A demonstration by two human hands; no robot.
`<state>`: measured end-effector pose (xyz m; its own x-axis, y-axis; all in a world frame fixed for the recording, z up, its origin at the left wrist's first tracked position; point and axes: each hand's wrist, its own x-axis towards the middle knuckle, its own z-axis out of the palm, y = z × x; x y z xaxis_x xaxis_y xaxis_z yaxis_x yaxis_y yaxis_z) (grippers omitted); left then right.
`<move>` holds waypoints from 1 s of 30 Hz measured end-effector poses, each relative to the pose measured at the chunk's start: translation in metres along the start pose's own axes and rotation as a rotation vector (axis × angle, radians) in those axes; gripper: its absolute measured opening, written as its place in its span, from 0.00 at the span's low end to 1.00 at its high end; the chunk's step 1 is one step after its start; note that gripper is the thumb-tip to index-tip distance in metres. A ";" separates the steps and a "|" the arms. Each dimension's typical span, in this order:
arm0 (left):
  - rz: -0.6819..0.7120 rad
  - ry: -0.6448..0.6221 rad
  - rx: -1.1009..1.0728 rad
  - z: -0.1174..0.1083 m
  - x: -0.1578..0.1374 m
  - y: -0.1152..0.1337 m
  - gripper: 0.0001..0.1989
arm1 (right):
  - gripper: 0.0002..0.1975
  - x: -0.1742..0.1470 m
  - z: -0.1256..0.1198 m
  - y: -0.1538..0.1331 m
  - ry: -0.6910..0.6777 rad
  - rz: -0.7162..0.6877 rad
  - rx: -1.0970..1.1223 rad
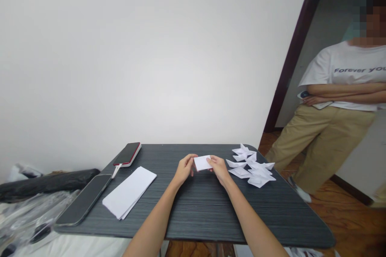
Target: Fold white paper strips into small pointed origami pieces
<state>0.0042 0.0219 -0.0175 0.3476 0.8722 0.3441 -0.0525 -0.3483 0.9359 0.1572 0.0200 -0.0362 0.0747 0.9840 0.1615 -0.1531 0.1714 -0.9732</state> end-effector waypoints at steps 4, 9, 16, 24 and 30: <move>0.020 -0.136 0.017 -0.005 -0.002 0.008 0.17 | 0.23 0.004 -0.011 -0.005 0.035 0.015 0.002; 0.029 -0.158 0.046 -0.007 -0.004 0.012 0.15 | 0.14 -0.001 -0.010 -0.012 -0.044 -0.043 -0.065; 0.067 -0.038 0.127 -0.011 0.000 0.007 0.13 | 0.13 -0.009 -0.007 -0.024 -0.109 -0.203 -0.263; 0.069 0.147 0.163 -0.006 0.000 0.007 0.12 | 0.08 -0.009 -0.002 -0.025 -0.041 -0.362 -0.403; 0.049 0.108 0.068 -0.001 -0.001 0.007 0.14 | 0.07 -0.006 -0.005 -0.025 0.003 -0.360 -0.286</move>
<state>0.0021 0.0190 -0.0115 0.2433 0.8843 0.3986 -0.0018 -0.4105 0.9119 0.1655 0.0093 -0.0141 0.0761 0.8639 0.4980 0.1614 0.4822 -0.8611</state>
